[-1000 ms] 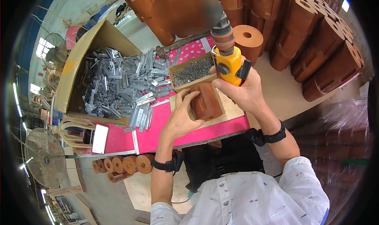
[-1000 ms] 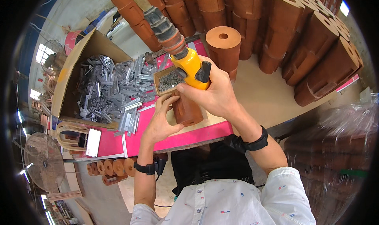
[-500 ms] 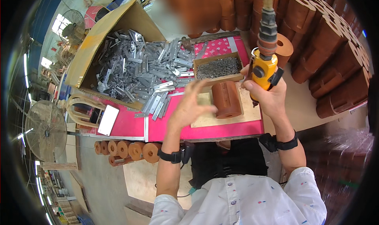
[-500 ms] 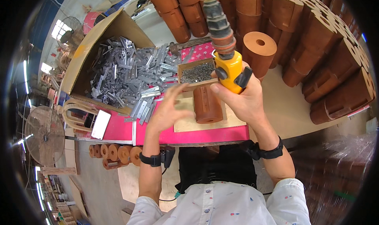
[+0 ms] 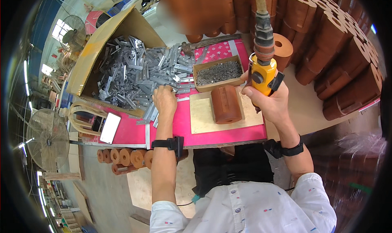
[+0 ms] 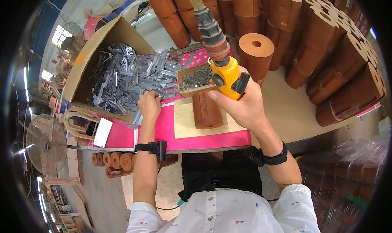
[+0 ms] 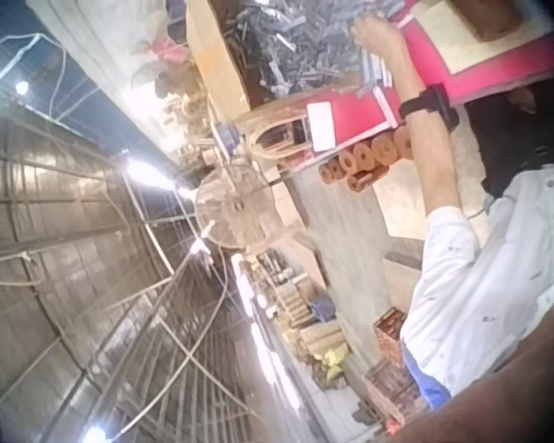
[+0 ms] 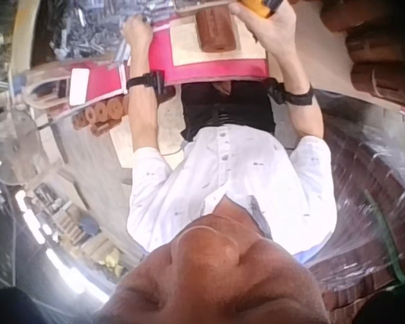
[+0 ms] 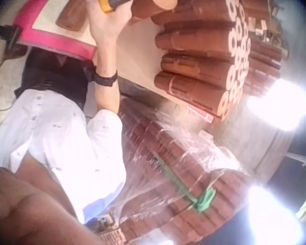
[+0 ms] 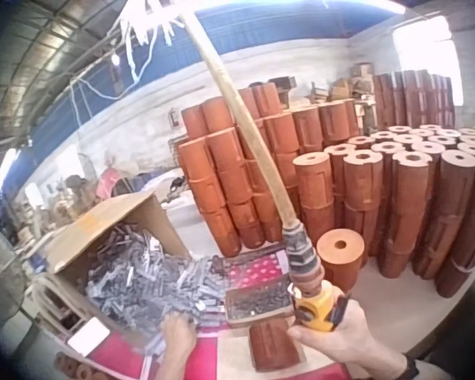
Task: Attaching metal brackets to wooden cylinders using an electric screwdriver.
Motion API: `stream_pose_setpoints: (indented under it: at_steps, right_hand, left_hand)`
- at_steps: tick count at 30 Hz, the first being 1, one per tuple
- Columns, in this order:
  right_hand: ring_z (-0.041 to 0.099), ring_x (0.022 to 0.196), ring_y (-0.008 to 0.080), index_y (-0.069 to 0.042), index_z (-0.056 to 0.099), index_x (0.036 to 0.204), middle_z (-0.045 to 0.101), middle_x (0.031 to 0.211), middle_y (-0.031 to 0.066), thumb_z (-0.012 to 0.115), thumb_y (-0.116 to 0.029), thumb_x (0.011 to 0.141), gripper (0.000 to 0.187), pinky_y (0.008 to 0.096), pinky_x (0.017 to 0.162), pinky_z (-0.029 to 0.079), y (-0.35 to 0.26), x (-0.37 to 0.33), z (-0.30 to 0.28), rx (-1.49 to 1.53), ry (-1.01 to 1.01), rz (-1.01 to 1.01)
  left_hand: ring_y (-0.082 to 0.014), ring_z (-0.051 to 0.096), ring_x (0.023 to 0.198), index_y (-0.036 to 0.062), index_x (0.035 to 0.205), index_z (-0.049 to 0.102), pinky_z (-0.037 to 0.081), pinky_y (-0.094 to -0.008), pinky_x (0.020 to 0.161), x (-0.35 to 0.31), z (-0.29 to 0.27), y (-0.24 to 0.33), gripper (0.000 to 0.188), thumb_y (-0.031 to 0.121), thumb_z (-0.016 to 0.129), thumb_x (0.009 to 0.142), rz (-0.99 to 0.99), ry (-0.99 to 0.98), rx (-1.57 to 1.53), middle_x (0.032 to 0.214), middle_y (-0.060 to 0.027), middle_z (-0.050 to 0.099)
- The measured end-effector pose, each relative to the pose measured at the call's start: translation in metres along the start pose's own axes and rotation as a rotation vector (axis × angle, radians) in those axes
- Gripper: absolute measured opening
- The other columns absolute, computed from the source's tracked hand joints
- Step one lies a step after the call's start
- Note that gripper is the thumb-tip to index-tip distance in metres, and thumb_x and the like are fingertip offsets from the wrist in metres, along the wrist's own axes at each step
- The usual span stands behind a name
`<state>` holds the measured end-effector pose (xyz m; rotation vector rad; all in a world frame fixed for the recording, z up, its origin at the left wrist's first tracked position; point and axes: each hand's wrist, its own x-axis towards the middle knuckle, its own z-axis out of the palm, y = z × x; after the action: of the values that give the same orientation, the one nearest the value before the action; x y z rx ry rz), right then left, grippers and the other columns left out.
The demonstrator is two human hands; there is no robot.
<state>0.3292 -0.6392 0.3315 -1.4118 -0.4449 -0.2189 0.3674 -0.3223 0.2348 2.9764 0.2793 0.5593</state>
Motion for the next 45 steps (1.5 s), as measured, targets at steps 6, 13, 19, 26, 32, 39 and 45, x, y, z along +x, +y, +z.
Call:
stream_pose_setpoints:
  at_steps: [6,13,19,26,32,39,45]
  right_hand:
    - [0.059,0.099,0.0121,0.000,0.050,0.121,0.063,0.107,0.0067,0.074,-0.004,0.080,0.048,0.0279,0.090,0.048,-0.002,0.001,-0.002,-0.007,-0.021,0.034]
    - [0.058,0.084,0.0062,-0.002,0.056,0.110,0.065,0.099,0.0022,0.073,-0.003,0.080,0.034,0.0232,0.077,0.048,0.006,-0.003,0.000,0.021,0.060,0.059]
    - [0.060,0.080,0.0085,-0.001,0.057,0.108,0.064,0.097,0.0036,0.070,-0.002,0.081,0.030,0.0233,0.072,0.049,0.005,-0.002,0.004,0.042,0.020,0.088]
    - [0.063,0.083,0.0142,0.000,0.052,0.112,0.062,0.102,0.0078,0.065,-0.003,0.084,0.032,0.0288,0.076,0.052,0.007,0.002,0.007,0.072,-0.029,0.036]
    - [0.063,0.083,0.0145,0.000,0.051,0.114,0.062,0.102,0.0078,0.063,-0.003,0.084,0.033,0.0291,0.077,0.052,0.008,0.001,0.011,0.044,-0.036,0.038]
    - [0.063,0.083,0.0140,0.001,0.051,0.119,0.062,0.103,0.0083,0.064,-0.004,0.084,0.038,0.0284,0.077,0.052,0.009,0.000,0.007,0.057,-0.044,0.025]
    - [0.061,0.083,0.0095,-0.001,0.058,0.110,0.065,0.099,0.0042,0.071,-0.004,0.081,0.032,0.0246,0.076,0.051,0.005,0.002,0.008,0.011,0.011,0.081]
  left_hand:
    - [-0.0353,0.056,0.090,0.0036,0.081,0.065,0.046,-0.0468,0.079,-0.004,0.005,0.000,0.008,0.005,0.060,0.075,0.102,0.046,0.057,0.089,-0.0161,0.061]
    - [-0.0405,0.060,0.087,0.0006,0.082,0.061,0.046,-0.0513,0.077,-0.002,0.003,0.011,0.014,0.013,0.061,0.076,-0.036,0.070,-0.129,0.087,-0.0220,0.062]
    - [-0.0398,0.063,0.078,0.0009,0.084,0.058,0.048,-0.0485,0.071,-0.007,-0.004,0.020,0.019,0.018,0.063,0.079,-0.080,0.049,-0.282,0.079,-0.0219,0.064]
    - [-0.0360,0.064,0.072,-0.0021,0.085,0.056,0.050,-0.0435,0.069,-0.001,-0.021,0.028,0.021,0.017,0.061,0.079,-0.169,0.106,-0.572,0.076,-0.0196,0.065]
    - [-0.0217,0.064,0.067,-0.0023,0.088,0.055,0.052,-0.0350,0.065,-0.006,-0.018,0.030,0.021,0.015,0.062,0.080,-0.321,-0.001,-0.760,0.076,-0.0139,0.065]
    - [-0.0125,0.061,0.070,-0.0023,0.101,0.055,0.053,-0.0264,0.060,-0.011,-0.026,0.051,0.025,0.014,0.067,0.087,-0.370,-0.122,-1.330,0.082,-0.0078,0.062]
    - [-0.0094,0.061,0.075,0.0029,0.116,0.059,0.053,-0.0248,0.061,-0.005,-0.039,0.074,0.033,0.014,0.069,0.087,-0.171,-0.450,-1.547,0.087,-0.0028,0.062]
